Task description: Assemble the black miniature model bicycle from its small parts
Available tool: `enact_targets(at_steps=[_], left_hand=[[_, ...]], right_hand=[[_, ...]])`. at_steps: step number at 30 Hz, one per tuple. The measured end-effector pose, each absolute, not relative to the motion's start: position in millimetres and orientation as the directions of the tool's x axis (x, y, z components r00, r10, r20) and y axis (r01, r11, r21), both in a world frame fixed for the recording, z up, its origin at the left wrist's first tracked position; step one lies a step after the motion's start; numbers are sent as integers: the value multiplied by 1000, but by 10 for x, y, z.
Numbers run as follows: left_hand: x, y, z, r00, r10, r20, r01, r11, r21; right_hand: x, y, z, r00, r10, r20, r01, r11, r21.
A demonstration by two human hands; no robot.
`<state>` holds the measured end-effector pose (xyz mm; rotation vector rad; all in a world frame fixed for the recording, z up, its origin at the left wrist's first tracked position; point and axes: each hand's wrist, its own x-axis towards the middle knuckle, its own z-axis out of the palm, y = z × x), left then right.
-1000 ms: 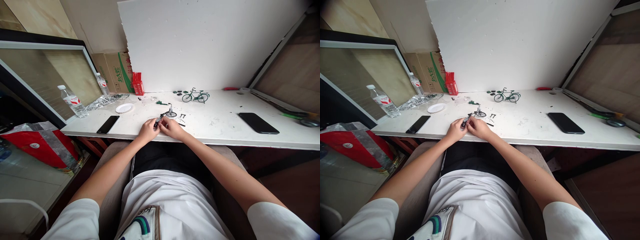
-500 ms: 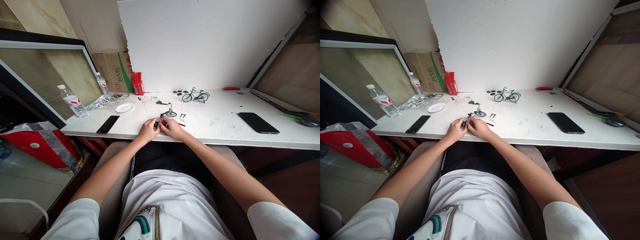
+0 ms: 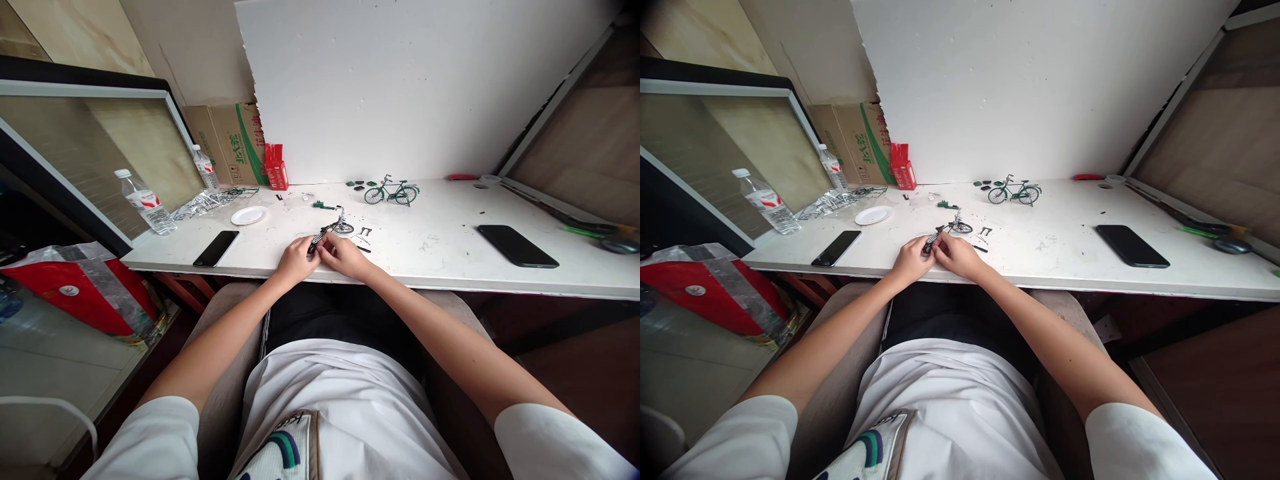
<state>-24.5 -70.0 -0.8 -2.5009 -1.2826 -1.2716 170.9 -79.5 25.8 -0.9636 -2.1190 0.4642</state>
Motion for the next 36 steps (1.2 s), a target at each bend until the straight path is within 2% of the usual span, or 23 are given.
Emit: enact_targets(at_steps=[36], left_hand=[[-244,-710,8,315,667,676,689,-650,321]], right_hand=[[1705,-795,258,-435,759,484,480,651,-588]])
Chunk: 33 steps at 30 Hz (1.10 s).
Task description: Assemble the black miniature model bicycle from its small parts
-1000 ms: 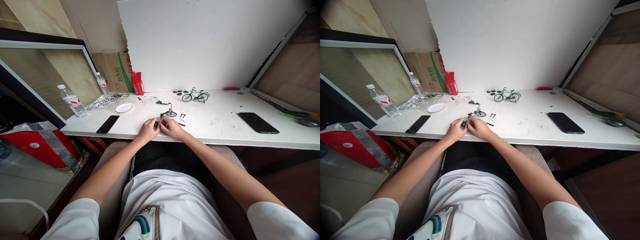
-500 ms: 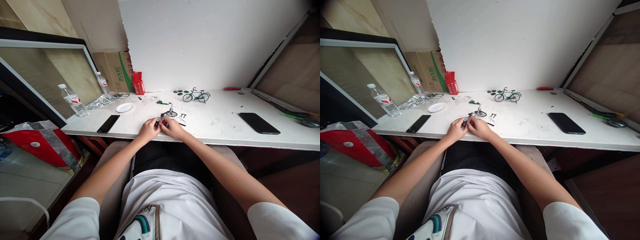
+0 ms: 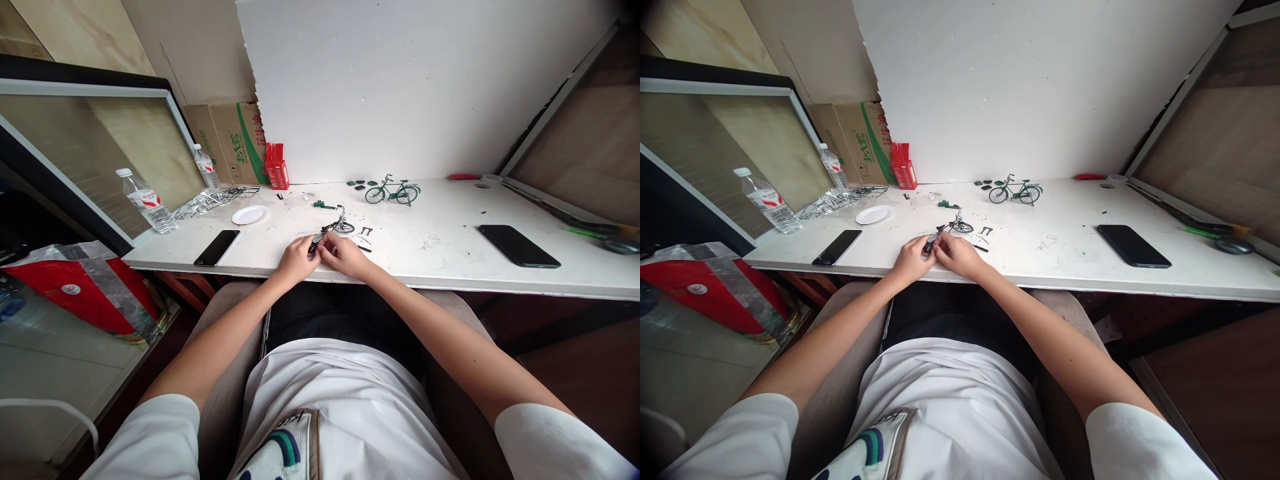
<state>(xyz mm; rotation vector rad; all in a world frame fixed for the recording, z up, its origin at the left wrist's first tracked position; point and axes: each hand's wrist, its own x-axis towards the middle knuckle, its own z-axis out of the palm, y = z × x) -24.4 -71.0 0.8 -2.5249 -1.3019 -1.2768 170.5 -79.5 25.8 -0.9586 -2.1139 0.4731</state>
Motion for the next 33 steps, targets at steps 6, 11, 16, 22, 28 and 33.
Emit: enact_targets(at_steps=[6,11,16,22,28,33], left_hand=[[-246,-708,11,321,663,677,696,-650,306],[-246,-713,19,319,665,675,696,-648,310],[-246,-704,7,312,664,680,698,-645,311],[-243,-712,10,314,656,686,697,-650,303],[-246,-711,9,315,663,680,696,-648,309],[-247,-708,8,319,660,680,688,-655,313]], right_hand=[[1703,-797,261,-433,760,484,489,649,-583],[1704,-796,260,-432,760,486,483,650,-587],[1707,-796,260,-434,758,486,486,652,-583],[1701,-807,274,-433,759,487,485,651,-584],[1702,-805,273,-437,753,493,479,658,-581],[1704,-796,264,-433,758,487,487,652,-581]])
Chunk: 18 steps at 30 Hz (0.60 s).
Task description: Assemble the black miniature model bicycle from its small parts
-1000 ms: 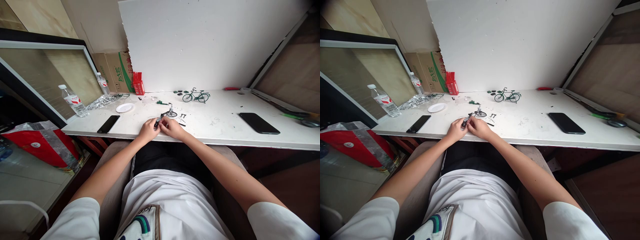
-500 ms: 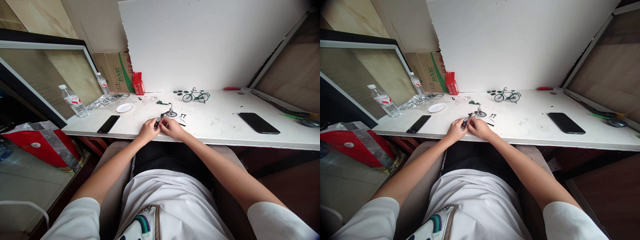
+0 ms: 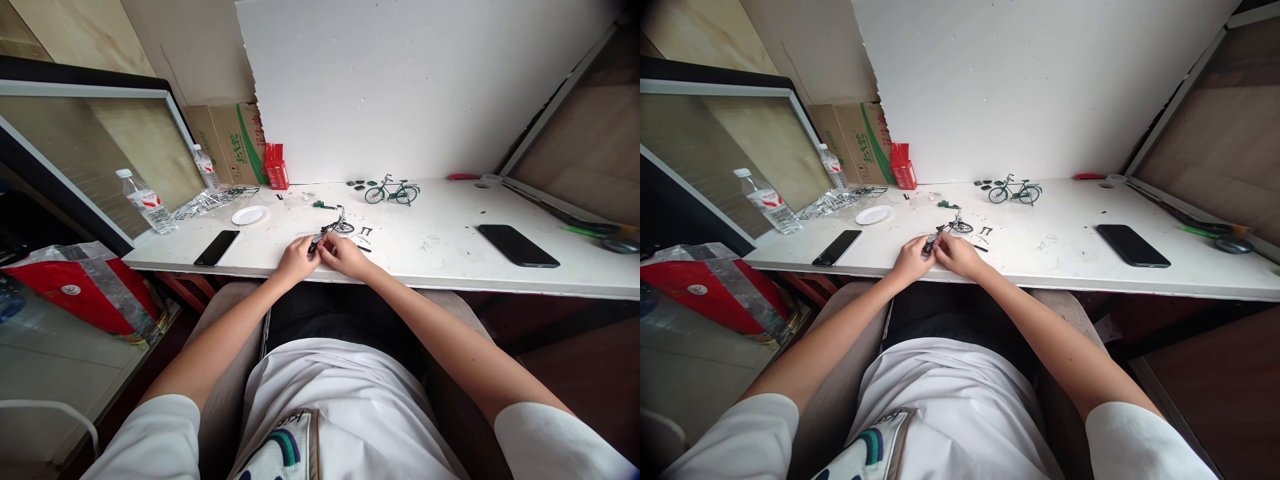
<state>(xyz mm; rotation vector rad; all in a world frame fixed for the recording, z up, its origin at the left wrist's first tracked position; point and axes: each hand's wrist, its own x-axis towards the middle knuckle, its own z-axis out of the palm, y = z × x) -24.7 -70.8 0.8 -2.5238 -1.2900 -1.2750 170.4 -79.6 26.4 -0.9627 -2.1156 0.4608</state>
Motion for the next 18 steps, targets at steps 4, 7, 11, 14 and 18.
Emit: enact_targets(at_steps=[4,7,11,14,18], left_hand=[[-242,-718,20,317,666,675,695,-647,313],[-238,-727,35,319,670,670,694,-647,316],[-237,-734,48,318,677,664,691,-645,326],[-239,-726,39,318,672,669,688,-649,325],[-246,-708,15,321,668,672,679,-657,328]], right_hand=[[1704,-794,257,-433,755,492,479,656,-584],[1705,-795,256,-433,755,493,474,656,-588],[1706,-795,257,-433,760,484,476,649,-594],[1706,-794,257,-432,762,483,477,647,-595],[1701,-800,267,-433,763,479,481,645,-593]])
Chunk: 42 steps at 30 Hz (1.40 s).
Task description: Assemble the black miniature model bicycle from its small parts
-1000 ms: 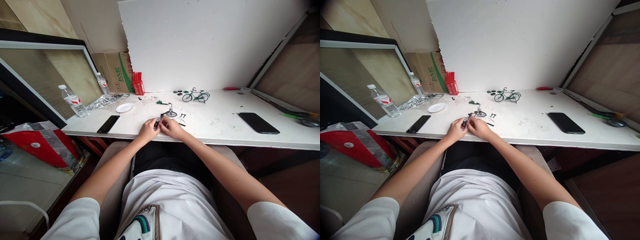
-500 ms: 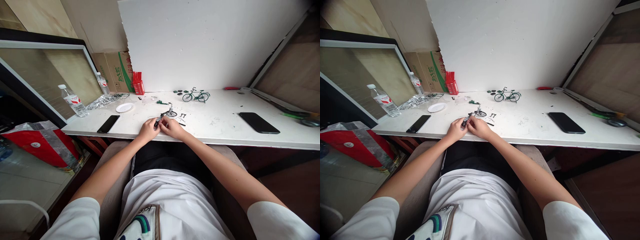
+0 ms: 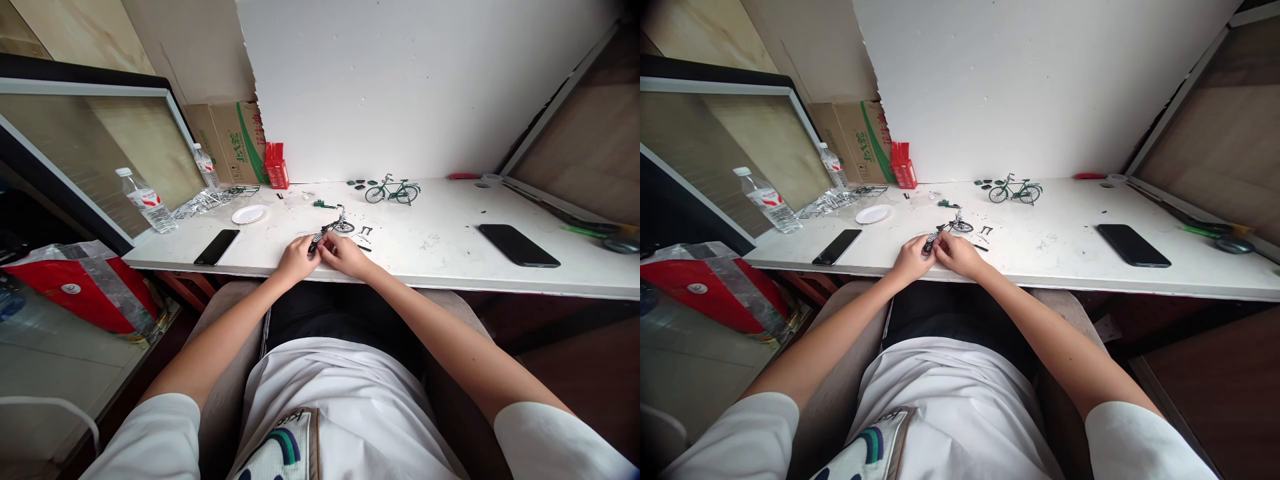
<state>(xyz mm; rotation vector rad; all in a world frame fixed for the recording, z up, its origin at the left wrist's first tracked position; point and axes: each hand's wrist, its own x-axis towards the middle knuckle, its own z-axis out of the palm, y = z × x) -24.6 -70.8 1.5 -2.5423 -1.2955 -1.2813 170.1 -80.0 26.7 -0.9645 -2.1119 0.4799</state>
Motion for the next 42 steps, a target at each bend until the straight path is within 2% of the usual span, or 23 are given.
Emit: enact_targets(at_steps=[33,42], left_hand=[[-240,-744,57,317,684,657,700,-636,324],[-321,-788,133,399,664,633,579,-717,388]], right_hand=[[1697,-824,298,-433,765,478,476,644,-599],[1709,-812,271,-433,775,461,474,631,-614]])
